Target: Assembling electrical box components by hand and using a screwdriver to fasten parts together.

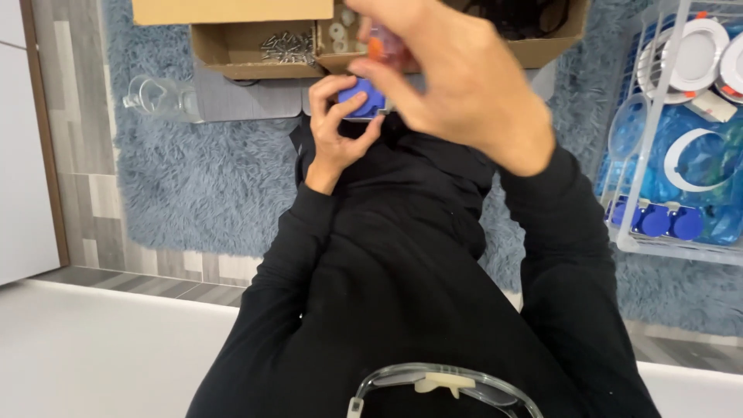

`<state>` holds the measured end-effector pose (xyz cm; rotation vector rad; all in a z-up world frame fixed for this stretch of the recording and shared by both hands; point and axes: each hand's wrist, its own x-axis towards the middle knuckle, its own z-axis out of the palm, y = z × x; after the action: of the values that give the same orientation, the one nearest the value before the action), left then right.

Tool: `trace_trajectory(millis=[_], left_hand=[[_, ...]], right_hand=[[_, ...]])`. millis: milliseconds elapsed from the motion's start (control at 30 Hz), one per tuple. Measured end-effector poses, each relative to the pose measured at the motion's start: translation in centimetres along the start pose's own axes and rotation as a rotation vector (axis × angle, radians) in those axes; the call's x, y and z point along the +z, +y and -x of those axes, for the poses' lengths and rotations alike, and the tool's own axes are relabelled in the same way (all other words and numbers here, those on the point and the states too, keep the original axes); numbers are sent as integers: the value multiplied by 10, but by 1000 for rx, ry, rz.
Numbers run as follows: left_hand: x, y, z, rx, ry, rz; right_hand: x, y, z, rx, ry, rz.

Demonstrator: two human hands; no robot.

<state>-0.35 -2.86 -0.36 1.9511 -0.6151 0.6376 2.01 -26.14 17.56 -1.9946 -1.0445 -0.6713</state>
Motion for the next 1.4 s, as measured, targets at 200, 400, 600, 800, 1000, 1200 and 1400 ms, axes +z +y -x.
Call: trace_trajectory(millis=[200, 400, 600, 800, 1000, 1200, 1400], left_hand=[[-14, -9, 5, -10, -8, 3], [-22, -22, -13, 21, -4, 31], [-32, -28, -8, 34, -36, 52], [-34, -23, 5, 29, -11, 59], [-41, -17, 3, 35, -7, 82], [-26, -29, -1, 191, 208, 200], [-44, -8, 2, -23, 300, 408]], right_hand=[[46, -1, 4, 80, 53, -49], [84, 2, -10, 140, 116, -53], [129, -3, -4, 232, 195, -74], [153, -17, -1, 269, 216, -58], [152, -28, 2, 275, 315, -1], [138, -27, 21, 198, 513, -49], [123, -47, 57, 368, 787, -291]])
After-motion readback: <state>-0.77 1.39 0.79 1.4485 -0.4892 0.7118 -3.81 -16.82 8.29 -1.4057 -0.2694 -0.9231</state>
